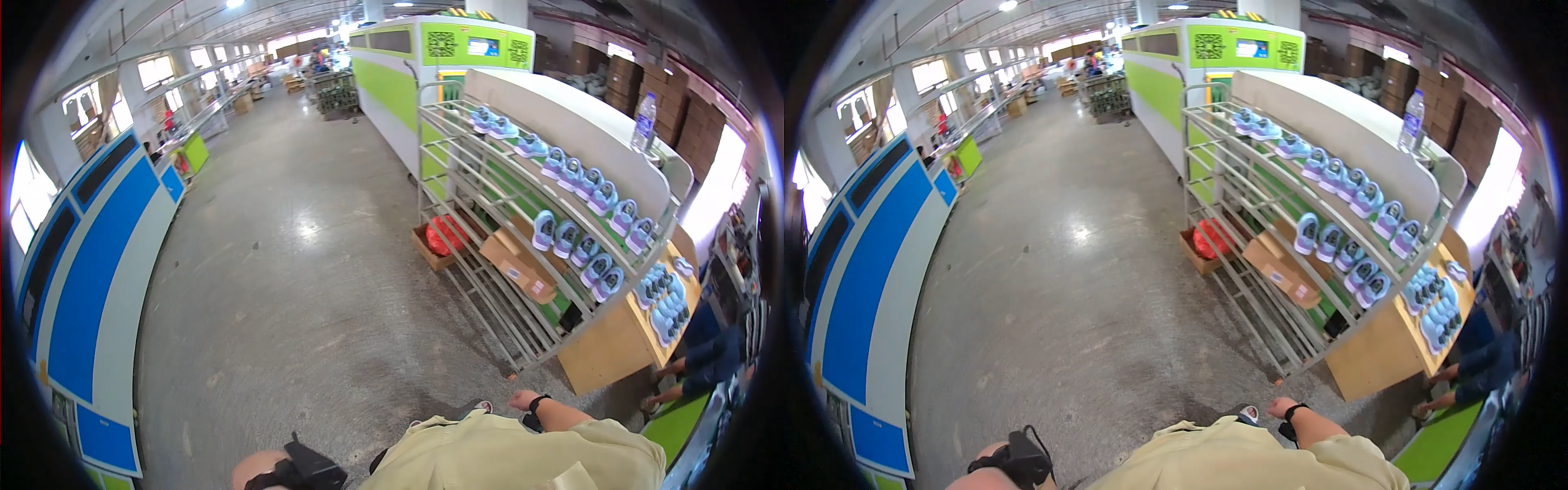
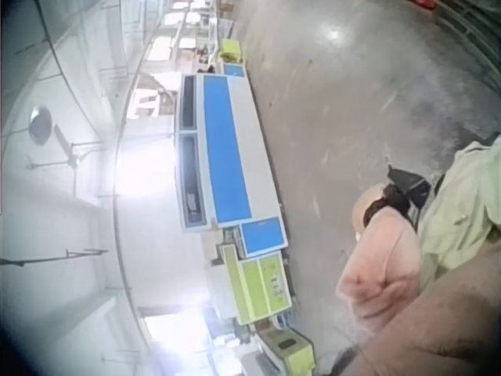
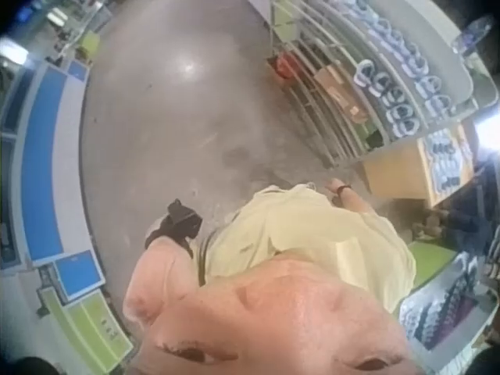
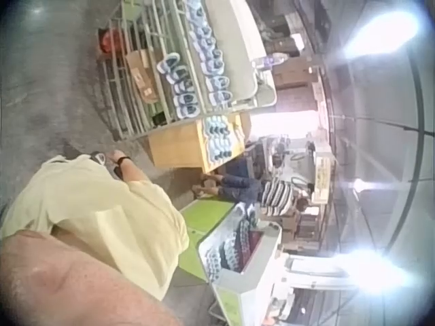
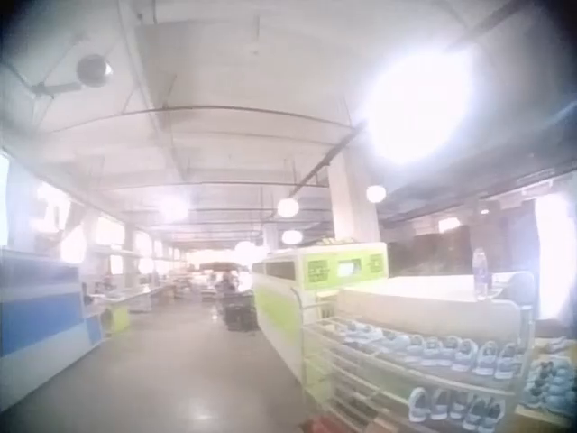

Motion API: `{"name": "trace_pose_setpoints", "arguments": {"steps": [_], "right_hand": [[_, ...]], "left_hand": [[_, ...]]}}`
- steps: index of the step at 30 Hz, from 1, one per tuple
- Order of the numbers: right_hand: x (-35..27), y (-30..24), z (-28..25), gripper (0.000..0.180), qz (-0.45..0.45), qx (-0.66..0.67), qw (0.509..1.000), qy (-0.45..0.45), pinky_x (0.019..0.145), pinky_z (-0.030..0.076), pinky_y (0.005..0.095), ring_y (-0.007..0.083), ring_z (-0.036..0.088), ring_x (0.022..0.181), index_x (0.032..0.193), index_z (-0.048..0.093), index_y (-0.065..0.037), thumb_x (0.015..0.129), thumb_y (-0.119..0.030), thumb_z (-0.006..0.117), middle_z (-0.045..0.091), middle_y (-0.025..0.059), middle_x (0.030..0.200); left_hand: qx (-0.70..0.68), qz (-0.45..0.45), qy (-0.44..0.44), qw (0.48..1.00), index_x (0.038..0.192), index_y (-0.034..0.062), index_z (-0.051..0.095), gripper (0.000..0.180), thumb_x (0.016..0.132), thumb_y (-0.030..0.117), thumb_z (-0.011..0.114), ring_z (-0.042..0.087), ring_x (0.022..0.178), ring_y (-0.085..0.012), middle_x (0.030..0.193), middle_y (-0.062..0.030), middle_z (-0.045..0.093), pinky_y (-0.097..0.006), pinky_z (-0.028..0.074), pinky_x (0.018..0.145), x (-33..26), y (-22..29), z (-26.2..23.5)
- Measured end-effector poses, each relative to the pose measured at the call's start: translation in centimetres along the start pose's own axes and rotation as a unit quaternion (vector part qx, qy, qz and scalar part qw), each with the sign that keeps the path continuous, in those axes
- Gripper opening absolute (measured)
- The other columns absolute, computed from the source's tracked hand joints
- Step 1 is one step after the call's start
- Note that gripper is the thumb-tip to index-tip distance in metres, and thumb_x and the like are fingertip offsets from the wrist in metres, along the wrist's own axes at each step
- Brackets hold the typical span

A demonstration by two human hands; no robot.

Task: Loading shoes from a conveyor belt table onto a drying or storage rack.

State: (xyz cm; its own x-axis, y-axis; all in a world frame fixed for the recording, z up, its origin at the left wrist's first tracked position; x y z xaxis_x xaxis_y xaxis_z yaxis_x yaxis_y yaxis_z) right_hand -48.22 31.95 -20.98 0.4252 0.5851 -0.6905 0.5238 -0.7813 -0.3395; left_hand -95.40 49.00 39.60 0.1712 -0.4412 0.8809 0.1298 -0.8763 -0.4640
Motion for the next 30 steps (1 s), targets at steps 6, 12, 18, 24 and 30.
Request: {"name": "trace_pose_setpoints", "arguments": {"steps": [6, 12, 18, 24, 30], "right_hand": [[1.2, 0.4, 0.4, 0.038, 0.028, 0.013, 0.999, -0.041, 0.078, 0.051, 0.0413, 0.0300, 0.066, 0.085, 0.094, 0.070, -0.006, 0.078, -0.040, 0.066, 0.071, 0.0128, 0.088], [3.1, 2.7, 0.4, 0.037, 0.093, 0.042, 0.994, -0.031, 0.080, 0.051, 0.0375, 0.0256, 0.068, 0.087, 0.097, 0.072, -0.007, 0.080, -0.040, 0.067, 0.071, 0.0124, 0.090], [4.3, 5.1, 1.2, 0.038, 0.085, 0.079, 0.993, 0.011, 0.079, 0.052, 0.0366, 0.0244, 0.068, 0.086, 0.104, 0.070, -0.006, 0.082, -0.036, 0.066, 0.071, 0.0121, 0.094], [-1.2, 6.1, 0.1, 0.027, 0.130, 0.192, 0.973, 0.015, 0.057, 0.052, 0.0338, 0.0178, 0.066, 0.064, 0.102, 0.070, -0.006, 0.085, -0.026, 0.064, 0.069, 0.0076, 0.080], [-7.6, 2.5, -2.8, 0.020, 0.169, 0.118, 0.978, -0.024, 0.049, 0.048, 0.0310, 0.0153, 0.061, 0.057, 0.095, 0.067, -0.002, 0.088, -0.019, 0.062, 0.065, 0.0061, 0.072]], "left_hand": [[-0.068, -0.293, -0.415, 0.859, 0.104, 0.0069, 0.067, 0.028, 0.077, 0.009, 0.070, 0.061, 0.082, -0.0208, 0.096, -0.0076, 0.066, -0.034, 0.045, 0.078, -6.4, -3.4, 5.1], [-0.098, -0.583, -0.383, 0.710, 0.096, 0.0059, 0.065, 0.014, 0.087, 0.016, 0.059, 0.061, 0.084, -0.0377, 0.091, -0.0151, 0.066, -0.045, 0.048, 0.073, -34.6, -2.4, 13.8], [-0.216, -0.239, -0.900, 0.294, 0.120, 0.0060, 0.062, 0.043, 0.091, 0.034, 0.048, 0.057, 0.114, -0.0368, 0.124, -0.0221, 0.059, -0.045, 0.046, 0.096, -65.3, 23.9, 1.0], [-0.293, -0.278, -0.887, 0.223, 0.124, 0.0076, 0.061, 0.050, 0.093, 0.043, 0.044, 0.058, 0.115, -0.0374, 0.125, -0.0223, 0.059, -0.047, 0.045, 0.095, -68.2, 32.3, -0.2], [-0.143, -0.630, -0.705, 0.295, 0.113, 0.0064, 0.067, 0.041, 0.087, 0.035, 0.051, 0.063, 0.103, -0.0357, 0.113, -0.0197, 0.066, -0.043, 0.050, 0.089, -68.6, 24.2, 5.8]]}}
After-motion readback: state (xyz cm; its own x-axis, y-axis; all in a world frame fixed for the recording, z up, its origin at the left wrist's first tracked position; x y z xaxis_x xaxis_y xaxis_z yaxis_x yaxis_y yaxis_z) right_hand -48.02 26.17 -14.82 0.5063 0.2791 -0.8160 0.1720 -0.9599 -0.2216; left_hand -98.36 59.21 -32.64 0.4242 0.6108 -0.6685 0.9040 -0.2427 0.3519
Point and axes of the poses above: each hand's wrist, its own x-axis towards the middle knuckle, its own z-axis out of the palm, y = z × x, the point moved 6 cm from there along x, towards the middle knuckle
